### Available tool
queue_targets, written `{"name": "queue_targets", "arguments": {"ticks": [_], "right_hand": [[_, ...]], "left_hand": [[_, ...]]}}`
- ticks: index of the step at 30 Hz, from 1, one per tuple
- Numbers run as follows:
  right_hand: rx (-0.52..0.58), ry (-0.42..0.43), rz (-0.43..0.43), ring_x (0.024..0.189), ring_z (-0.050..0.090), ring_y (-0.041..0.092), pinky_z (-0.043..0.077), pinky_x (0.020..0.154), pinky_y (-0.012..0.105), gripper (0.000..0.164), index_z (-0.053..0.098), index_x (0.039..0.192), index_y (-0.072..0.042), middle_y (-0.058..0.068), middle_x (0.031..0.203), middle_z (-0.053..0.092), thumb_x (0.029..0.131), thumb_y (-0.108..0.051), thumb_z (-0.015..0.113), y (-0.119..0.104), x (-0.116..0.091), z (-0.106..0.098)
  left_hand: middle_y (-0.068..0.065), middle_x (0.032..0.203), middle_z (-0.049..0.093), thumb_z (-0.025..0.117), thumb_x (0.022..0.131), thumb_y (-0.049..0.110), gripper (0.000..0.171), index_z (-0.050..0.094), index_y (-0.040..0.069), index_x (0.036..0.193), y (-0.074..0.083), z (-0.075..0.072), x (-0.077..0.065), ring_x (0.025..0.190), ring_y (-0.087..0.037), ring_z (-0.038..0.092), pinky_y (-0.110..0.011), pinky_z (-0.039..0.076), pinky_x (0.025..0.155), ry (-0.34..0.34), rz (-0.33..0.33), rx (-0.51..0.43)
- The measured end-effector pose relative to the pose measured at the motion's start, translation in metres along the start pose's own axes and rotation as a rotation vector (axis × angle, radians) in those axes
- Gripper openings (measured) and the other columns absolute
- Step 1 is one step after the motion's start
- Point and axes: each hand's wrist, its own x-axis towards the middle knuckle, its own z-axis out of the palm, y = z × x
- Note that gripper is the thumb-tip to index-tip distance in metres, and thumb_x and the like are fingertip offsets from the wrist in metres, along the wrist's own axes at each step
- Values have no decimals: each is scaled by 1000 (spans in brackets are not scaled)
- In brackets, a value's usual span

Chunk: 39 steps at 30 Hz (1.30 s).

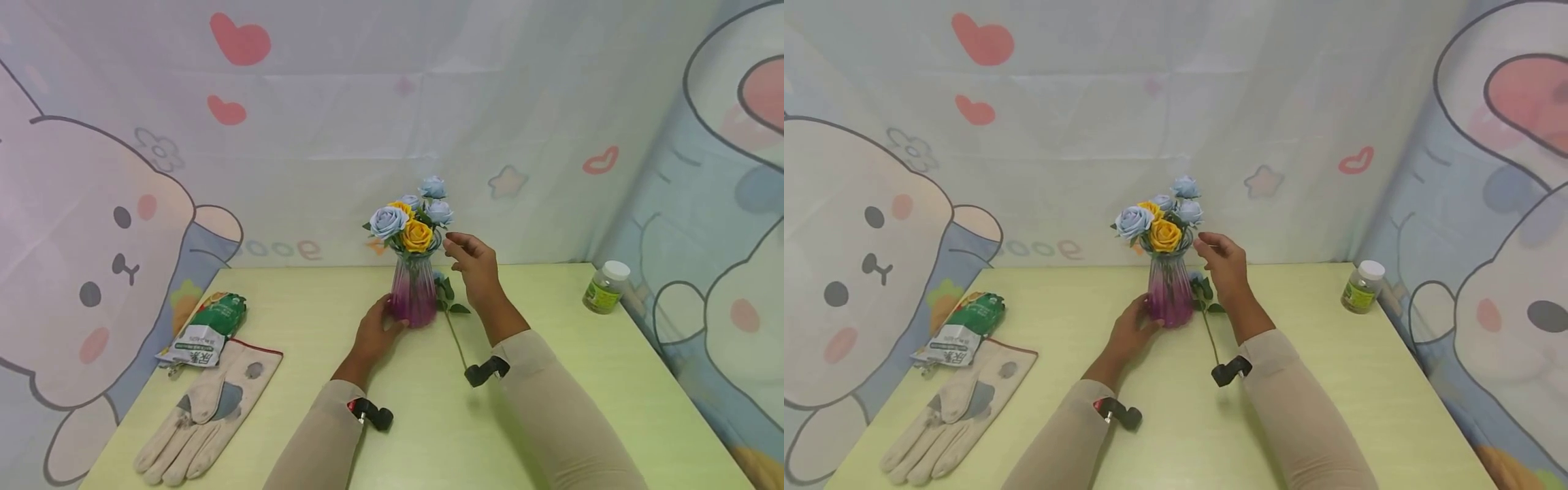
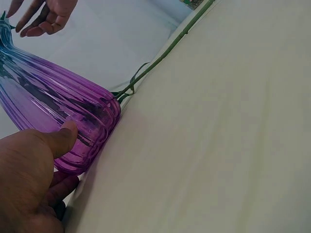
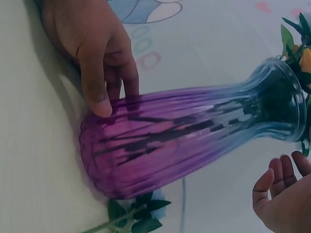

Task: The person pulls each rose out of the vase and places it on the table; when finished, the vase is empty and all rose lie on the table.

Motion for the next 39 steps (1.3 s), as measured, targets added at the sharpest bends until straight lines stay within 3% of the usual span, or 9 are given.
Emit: {"name": "queue_targets", "arguments": {"ticks": [6, 14, 18, 20, 26, 29, 33, 36, 39], "right_hand": [[69, 37, 24, 107, 63, 13, 53, 84, 26, 37, 69, 134, -1, -10, 111, 69, 107, -26, 71, -3, 4, 16], [180, 101, 86, 108, 63, 12, 49, 83, 28, 5, 73, 108, -15, -9, 109, 71, 107, -20, 72, -10, 11, 31], [215, 124, 129, 113, 61, 12, 48, 84, 31, 5, 74, 103, -15, -8, 110, 73, 107, -16, 71, -13, 15, 35], [227, 134, 154, 117, 59, 13, 47, 86, 31, 6, 76, 107, -11, -7, 113, 73, 106, -15, 71, -13, 16, 36], [225, 162, 207, 126, 58, 14, 46, 91, 31, 31, 71, 135, 0, -6, 116, 74, 106, -10, 70, -19, 17, 38], [196, 156, 166, 115, 61, 12, 43, 87, 29, 5, 75, 110, -7, -11, 103, 74, 106, -8, 71, -20, 16, 37], [149, 143, 67, 99, 60, 11, 39, 85, 30, 28, 63, 81, -20, -14, 88, 68, 105, -10, 74, -21, 14, 34], [88, 140, 5, 97, 56, 12, 42, 86, 30, 21, 64, 87, -16, -12, 87, 63, 106, -13, 73, -24, 13, 33], [18, 129, -69, 104, 60, 8, 50, 97, 26, 8, 70, 110, -6, -11, 99, 66, 109, -13, 69, -25, 13, 31]], "left_hand": [[-23, 162, 57, 76, 104, 28, 75, 42, 1, 165, 0, 0, 0, 155, -42, 50, -58, 36, 133, -1, 10, 10], [-23, 162, 57, 76, 104, 28, 74, 42, 1, 165, 1, 0, -1, 155, -41, 51, -58, 37, 132, -1, 11, 20], [-23, 162, 57, 76, 104, 27, 74, 41, 2, 165, 2, -1, -2, 155, -41, 51, -58, 36, 133, -2, 9, 16], [-23, 162, 57, 75, 104, 28, 74, 41, 2, 165, 2, -1, -2, 155, -41, 51, -58, 36, 133, -3, 4, 15], [-23, 162, 57, 75, 104, 29, 74, 41, 2, 165, 2, -1, -2, 156, -41, 50, -58, 36, 133, -2, -2, 11], [-23, 163, 56, 75, 104, 29, 74, 41, 2, 165, 1, -1, -1, 156, -41, 50, -58, 36, 133, -1, 0, 7], [-23, 163, 56, 75, 105, 28, 74, 41, 2, 165, 1, 0, -2, 156, -41, 50, -58, 36, 133, 1, 1, 7], [-23, 162, 56, 76, 104, 28, 74, 42, 1, 165, 1, 1, -1, 155, -42, 50, -59, 37, 133, 2, 4, 9], [-23, 162, 57, 76, 104, 28, 74, 42, 1, 164, 3, 2, -1, 155, -42, 50, -58, 37, 133, 2, 7, 12]]}}
